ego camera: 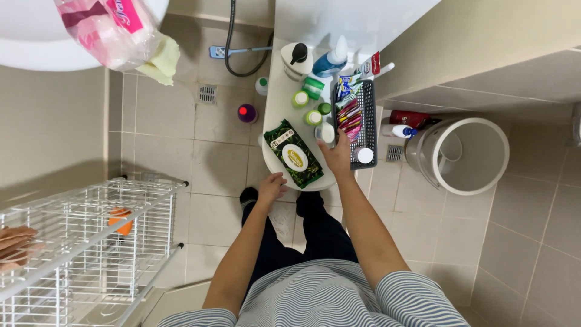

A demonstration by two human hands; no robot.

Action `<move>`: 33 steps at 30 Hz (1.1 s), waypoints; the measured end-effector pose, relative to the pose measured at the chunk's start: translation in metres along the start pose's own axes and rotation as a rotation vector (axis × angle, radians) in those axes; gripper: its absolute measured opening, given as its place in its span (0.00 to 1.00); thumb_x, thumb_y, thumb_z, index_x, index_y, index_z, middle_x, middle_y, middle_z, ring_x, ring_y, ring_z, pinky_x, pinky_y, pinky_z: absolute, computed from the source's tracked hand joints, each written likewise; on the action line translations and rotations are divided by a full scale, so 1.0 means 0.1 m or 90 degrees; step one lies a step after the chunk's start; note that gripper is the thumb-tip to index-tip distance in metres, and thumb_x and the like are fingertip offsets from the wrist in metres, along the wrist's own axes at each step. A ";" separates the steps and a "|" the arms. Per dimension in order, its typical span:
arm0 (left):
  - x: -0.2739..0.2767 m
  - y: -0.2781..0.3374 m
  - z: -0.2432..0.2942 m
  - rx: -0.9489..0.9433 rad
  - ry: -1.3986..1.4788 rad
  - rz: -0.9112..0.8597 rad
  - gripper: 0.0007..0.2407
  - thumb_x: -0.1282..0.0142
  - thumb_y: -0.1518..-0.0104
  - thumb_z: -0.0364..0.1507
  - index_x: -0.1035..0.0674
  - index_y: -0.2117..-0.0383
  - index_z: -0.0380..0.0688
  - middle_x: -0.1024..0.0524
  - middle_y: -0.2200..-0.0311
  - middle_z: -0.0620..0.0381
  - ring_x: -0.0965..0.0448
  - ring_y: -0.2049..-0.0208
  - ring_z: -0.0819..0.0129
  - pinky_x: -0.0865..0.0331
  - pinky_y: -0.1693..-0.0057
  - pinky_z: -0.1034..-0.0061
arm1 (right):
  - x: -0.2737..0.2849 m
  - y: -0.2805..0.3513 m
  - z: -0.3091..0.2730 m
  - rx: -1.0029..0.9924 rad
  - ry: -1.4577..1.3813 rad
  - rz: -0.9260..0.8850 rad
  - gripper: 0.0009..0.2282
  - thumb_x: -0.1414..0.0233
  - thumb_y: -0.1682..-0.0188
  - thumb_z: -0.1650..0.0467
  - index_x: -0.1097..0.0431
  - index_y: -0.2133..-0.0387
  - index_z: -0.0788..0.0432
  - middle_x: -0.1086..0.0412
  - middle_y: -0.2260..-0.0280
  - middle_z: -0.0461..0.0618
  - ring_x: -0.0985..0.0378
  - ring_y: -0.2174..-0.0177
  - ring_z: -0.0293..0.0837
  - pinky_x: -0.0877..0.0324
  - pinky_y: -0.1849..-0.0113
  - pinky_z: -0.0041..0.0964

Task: The person folds an orange cloth and places it on a white wire rack. They then pick up various bottles, a basket, and other items from the floor and the toilet tank lid, arranging them on the rack.

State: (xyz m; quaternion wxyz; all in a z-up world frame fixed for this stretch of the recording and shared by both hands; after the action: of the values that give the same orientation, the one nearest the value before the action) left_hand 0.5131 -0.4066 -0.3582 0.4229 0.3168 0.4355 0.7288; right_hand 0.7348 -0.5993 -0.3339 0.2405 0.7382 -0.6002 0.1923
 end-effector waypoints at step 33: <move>0.65 1.27 0.04 -0.169 -0.277 -0.180 0.22 0.47 0.34 0.43 0.24 0.79 0.35 0.27 0.81 0.52 0.30 0.79 0.68 0.36 0.70 0.73 | 0.52 3.08 -0.75 -0.274 -0.148 0.093 0.21 0.42 0.51 0.64 0.32 0.46 0.61 0.32 0.51 0.57 0.23 0.69 0.44 0.25 0.64 0.37</move>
State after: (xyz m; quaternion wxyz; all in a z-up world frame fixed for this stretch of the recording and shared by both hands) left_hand 0.4448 -0.3804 -0.2356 0.6415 0.3438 0.2754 0.6281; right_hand 0.4449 -0.6467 -0.2049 0.3070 0.6415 -0.7030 -0.0092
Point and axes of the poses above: each hand's wrist, its own y-axis away from the middle knuckle, its own x-axis out of the back of the hand, z = x × y, the point moved 4 cm from there along -y, towards the middle knuckle
